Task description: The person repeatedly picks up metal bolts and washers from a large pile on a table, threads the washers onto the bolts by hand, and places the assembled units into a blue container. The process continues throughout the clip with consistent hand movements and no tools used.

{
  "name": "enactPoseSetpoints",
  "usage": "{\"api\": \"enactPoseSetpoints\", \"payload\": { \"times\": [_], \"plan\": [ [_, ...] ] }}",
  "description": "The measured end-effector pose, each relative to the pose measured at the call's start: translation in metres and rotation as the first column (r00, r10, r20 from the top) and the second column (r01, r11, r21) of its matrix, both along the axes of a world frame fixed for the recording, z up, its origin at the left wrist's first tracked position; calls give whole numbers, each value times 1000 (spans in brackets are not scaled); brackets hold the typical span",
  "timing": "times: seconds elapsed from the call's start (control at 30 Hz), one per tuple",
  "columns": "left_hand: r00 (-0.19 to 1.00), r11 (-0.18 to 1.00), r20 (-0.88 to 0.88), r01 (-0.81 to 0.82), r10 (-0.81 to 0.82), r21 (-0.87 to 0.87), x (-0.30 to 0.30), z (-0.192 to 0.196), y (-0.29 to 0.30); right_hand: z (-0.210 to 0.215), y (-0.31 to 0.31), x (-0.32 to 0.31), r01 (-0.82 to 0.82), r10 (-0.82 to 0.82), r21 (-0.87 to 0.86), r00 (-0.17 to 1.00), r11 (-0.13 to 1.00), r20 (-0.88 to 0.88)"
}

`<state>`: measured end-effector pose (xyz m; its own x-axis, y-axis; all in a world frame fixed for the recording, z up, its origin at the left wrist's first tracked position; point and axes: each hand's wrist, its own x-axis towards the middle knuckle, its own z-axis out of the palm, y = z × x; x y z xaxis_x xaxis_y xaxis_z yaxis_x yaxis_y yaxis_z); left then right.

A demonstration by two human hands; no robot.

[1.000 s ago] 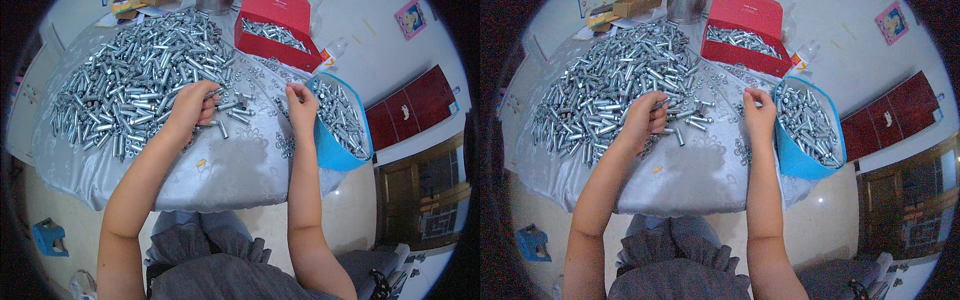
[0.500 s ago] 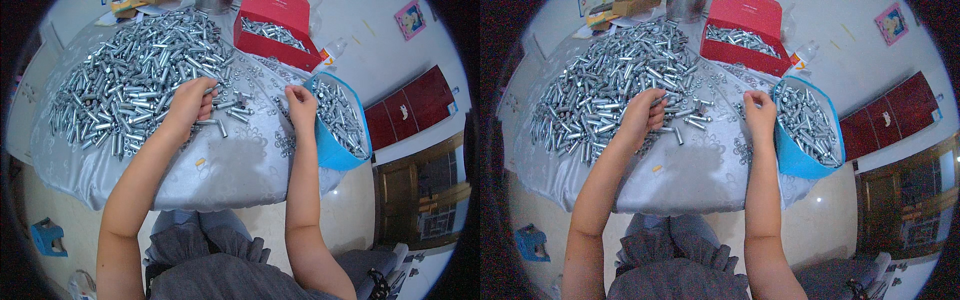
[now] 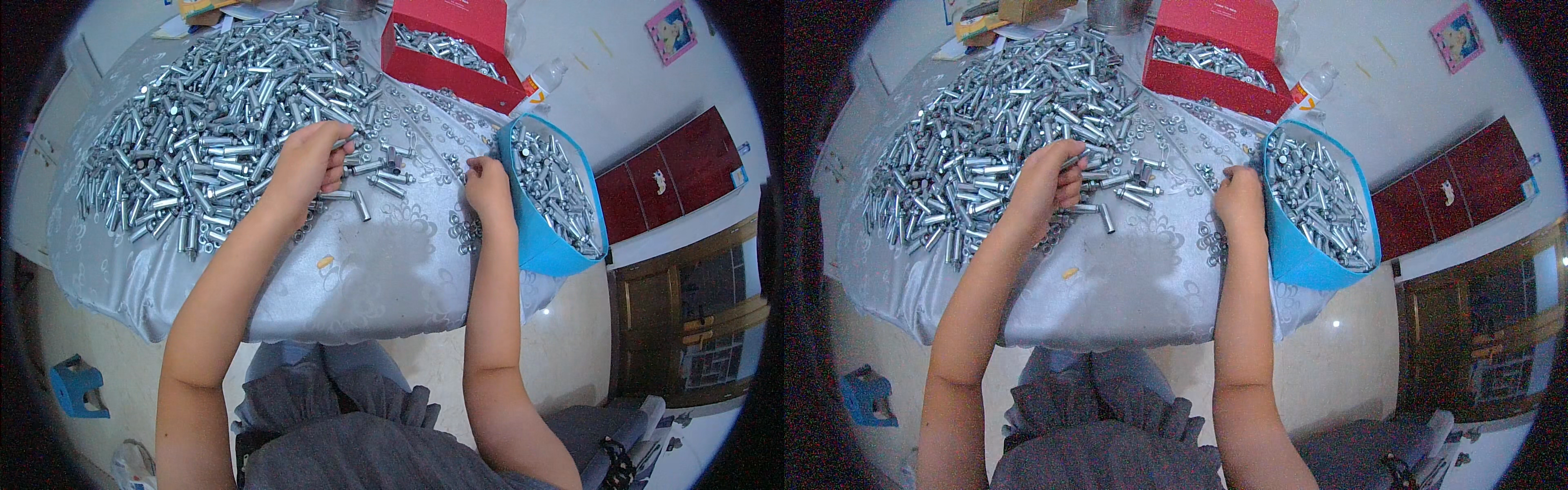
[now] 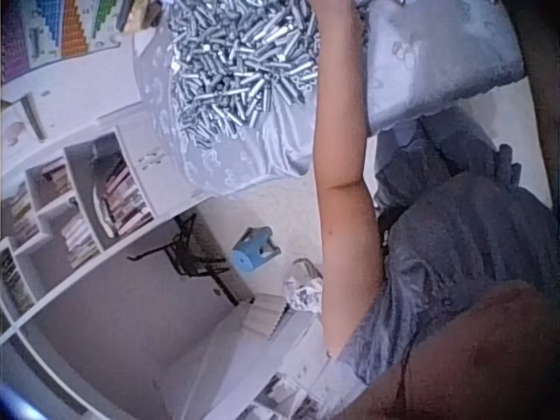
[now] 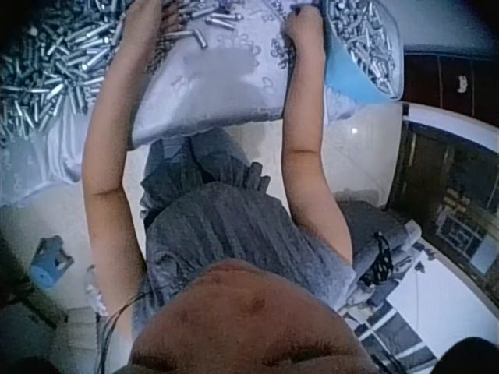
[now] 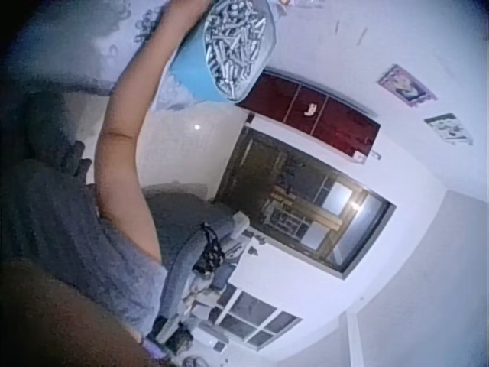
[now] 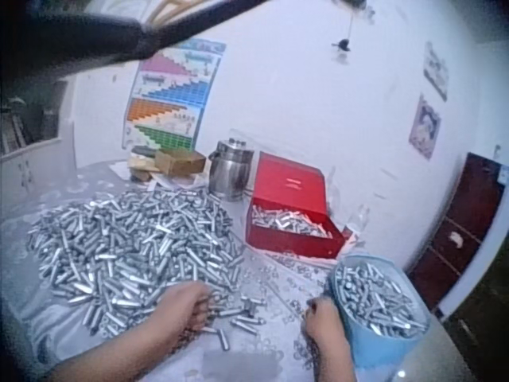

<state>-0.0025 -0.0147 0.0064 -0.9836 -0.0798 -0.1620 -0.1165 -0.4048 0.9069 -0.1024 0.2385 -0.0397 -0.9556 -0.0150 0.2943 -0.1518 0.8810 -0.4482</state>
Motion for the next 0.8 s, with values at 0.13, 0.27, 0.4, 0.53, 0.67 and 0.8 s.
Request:
{"api": "enactPoseSetpoints", "payload": {
  "times": [0.13, 0.27, 0.4, 0.53, 0.67, 0.8],
  "plan": [
    [1000, 999, 1, 1, -1, -34, 0, -1, 2, 4, 0, 3, -11, 12, -59, 1000, 998, 9],
    [999, 999, -25, 23, -23, -33, -1, -5, 2, 4, -2, 2, -2, 2, -54, 1000, 999, -2],
    [1000, 999, -18, 13, -14, -37, 0, -5, 3, 7, -3, 2, -22, 26, -124, 999, 992, 30],
    [999, 999, -18, 26, -27, -47, -2, -7, 5, 1, 0, -4, 16, -11, -129, 999, 992, 46],
    [999, 999, -21, 23, -24, -49, -2, -7, 5, 2, 0, -4, 20, -13, -117, 998, 993, 55],
    [1000, 999, -12, 25, -26, -43, -2, -6, 5, 9, -2, -1, 5, 6, -129, 996, 992, 86]
  ]
}}
